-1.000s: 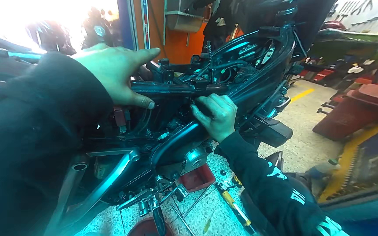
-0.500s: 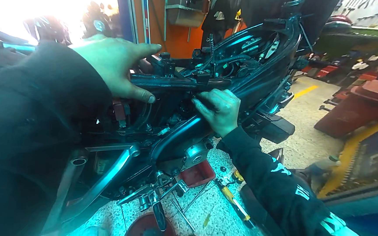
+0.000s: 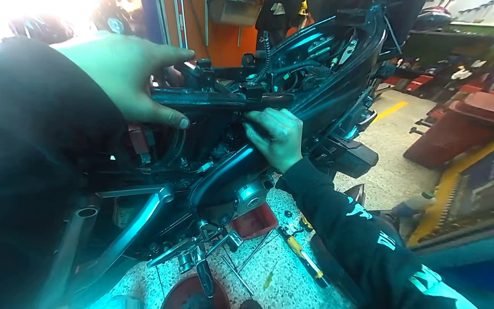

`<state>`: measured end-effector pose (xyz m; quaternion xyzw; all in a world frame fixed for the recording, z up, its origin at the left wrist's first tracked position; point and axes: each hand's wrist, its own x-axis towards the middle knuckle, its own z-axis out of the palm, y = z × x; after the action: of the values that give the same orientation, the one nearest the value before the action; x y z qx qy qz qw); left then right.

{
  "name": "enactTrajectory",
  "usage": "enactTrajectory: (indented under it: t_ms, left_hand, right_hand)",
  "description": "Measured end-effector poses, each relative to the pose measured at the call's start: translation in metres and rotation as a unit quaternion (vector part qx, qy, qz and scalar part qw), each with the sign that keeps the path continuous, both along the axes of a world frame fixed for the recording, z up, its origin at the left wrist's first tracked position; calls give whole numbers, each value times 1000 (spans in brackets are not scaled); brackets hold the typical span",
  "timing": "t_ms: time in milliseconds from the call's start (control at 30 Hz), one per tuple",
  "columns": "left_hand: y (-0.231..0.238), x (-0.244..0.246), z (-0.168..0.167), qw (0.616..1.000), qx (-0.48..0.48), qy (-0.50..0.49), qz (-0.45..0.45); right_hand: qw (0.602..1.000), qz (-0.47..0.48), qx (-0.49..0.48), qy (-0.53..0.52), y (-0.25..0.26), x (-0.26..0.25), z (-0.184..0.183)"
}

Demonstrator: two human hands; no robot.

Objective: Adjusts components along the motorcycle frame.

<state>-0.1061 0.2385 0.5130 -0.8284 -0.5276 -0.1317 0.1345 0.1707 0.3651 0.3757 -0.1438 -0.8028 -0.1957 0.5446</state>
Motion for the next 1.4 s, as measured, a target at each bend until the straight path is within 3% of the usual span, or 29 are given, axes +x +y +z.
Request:
enactTrajectory:
  t_ms: [167, 267, 333, 400, 433, 500, 533, 600, 700, 833, 933, 1067, 1400]
  left_hand:
    - [-5, 2, 2, 1000, 24, -5, 0]
    - [-20, 13, 3, 990, 131, 0, 53]
    - [-43, 47, -15, 961, 246, -77, 98]
    - [-62, 105, -60, 910, 325, -210, 152]
    - [-64, 132, -89, 895, 295, -283, 177]
    - [-53, 164, -135, 886, 129, -389, 215]
    - [-42, 171, -149, 884, 64, -406, 223]
    - [-20, 179, -161, 890, 32, -388, 238]
    - [-9, 190, -163, 904, 16, -318, 287]
    - [-3, 197, -160, 904, -16, -255, 342]
    - [-1, 198, -158, 888, 3, -322, 329]
    - [-9, 189, -143, 825, -20, -496, 268]
    - [11, 172, -144, 838, -51, -491, 234]
  right_hand:
    - [999, -2, -32, 15, -2, -2, -2]
    - [999, 8, -40, 28, -9, 0, -1]
    - [996, 34, -36, 69, -15, 2, 8]
    - [990, 58, -46, 121, -20, 4, 27]
    - [988, 58, -57, 134, -25, 5, 36]
    - [993, 24, -66, 97, -43, 5, 41]
    - [997, 7, -64, 45, -52, 4, 35]
    - [992, -19, -93, -88, -58, 4, 19]
    - [960, -51, -183, -203, -46, 9, -1]
    - [916, -98, -259, -289, -42, 4, 5]
    - [888, -111, -288, -340, -41, 0, 20]
    - [853, -125, -333, -382, -39, -8, 33]
    - [824, -207, -370, -376, -46, -26, 43]
